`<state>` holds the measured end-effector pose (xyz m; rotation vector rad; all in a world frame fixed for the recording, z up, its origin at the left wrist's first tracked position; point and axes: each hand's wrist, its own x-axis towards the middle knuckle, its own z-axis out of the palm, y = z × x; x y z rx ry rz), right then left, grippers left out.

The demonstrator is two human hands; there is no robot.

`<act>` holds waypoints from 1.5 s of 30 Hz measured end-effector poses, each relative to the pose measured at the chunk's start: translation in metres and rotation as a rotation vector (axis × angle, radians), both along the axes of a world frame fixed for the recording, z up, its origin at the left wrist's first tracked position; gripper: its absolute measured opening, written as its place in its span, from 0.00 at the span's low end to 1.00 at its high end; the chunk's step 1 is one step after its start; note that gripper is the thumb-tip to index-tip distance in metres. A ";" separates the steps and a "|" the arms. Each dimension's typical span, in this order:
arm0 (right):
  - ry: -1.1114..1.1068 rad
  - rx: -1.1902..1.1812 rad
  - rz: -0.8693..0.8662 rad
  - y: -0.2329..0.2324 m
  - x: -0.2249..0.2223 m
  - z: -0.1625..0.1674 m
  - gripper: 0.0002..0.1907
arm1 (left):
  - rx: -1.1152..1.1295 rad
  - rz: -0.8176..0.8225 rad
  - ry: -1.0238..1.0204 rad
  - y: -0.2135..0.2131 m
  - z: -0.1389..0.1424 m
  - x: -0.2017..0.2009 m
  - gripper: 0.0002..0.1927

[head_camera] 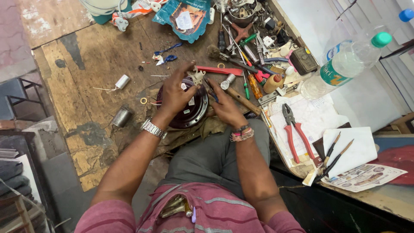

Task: The person works on a small electrical component, likely a ceiling fan motor, using pliers and a screwdriver. They manipulate wires and adjust parts of the component while seated at a cluttered workbench.

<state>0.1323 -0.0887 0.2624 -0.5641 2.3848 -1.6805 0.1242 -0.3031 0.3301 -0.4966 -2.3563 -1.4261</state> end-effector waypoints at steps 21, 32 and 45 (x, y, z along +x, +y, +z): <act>0.030 -0.018 -0.220 -0.008 -0.003 0.030 0.22 | -0.212 0.000 0.170 0.002 -0.002 -0.007 0.34; 0.148 0.182 -0.423 -0.021 0.007 0.018 0.12 | -0.231 0.006 0.110 -0.013 0.005 0.009 0.33; -0.089 -0.212 -0.441 -0.019 0.022 0.026 0.14 | -0.091 -0.054 -0.148 -0.016 0.002 0.025 0.35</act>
